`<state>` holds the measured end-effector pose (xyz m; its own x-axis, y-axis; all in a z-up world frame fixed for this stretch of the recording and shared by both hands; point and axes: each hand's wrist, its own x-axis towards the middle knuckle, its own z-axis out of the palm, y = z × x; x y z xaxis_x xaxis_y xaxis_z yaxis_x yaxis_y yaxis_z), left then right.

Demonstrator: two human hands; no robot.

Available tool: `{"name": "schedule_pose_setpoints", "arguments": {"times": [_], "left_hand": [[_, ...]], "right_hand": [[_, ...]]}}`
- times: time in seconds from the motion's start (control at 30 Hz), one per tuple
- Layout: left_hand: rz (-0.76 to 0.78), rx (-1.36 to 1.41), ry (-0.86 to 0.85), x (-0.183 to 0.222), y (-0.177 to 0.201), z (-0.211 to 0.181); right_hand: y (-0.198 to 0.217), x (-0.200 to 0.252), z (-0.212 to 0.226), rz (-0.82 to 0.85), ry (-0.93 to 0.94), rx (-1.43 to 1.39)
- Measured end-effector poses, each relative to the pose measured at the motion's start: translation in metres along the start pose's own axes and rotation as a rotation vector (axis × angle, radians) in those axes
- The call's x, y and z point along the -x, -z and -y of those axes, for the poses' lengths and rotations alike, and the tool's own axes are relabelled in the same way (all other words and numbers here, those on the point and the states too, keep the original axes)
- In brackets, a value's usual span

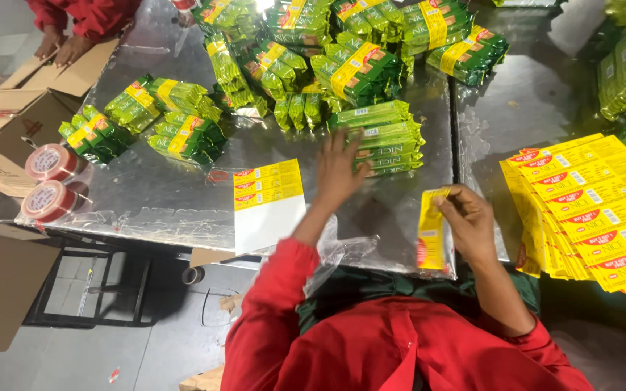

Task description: The person applies yellow adhesive labels to green food packets by hand on a metal table, then stacks the labeled packets in organized rows.

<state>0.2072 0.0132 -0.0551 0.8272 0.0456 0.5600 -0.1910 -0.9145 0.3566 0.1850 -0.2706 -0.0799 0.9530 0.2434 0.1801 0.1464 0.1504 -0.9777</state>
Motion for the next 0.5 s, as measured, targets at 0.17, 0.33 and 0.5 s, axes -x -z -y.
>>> {"name": "schedule_pose_setpoints", "arguments": {"times": [0.17,0.33,0.5], "left_hand": [[0.012,-0.210,-0.151,0.006,-0.024,0.022],[0.035,0.068,-0.121,0.059,-0.030,0.000],[-0.043,0.111,-0.185,0.099,-0.021,-0.043]], "right_hand": [[0.012,0.006,0.023,0.041,0.027,0.161],[0.002,-0.001,0.021,0.079,0.077,0.137],[-0.009,-0.001,0.012,0.044,-0.016,0.165]]}}
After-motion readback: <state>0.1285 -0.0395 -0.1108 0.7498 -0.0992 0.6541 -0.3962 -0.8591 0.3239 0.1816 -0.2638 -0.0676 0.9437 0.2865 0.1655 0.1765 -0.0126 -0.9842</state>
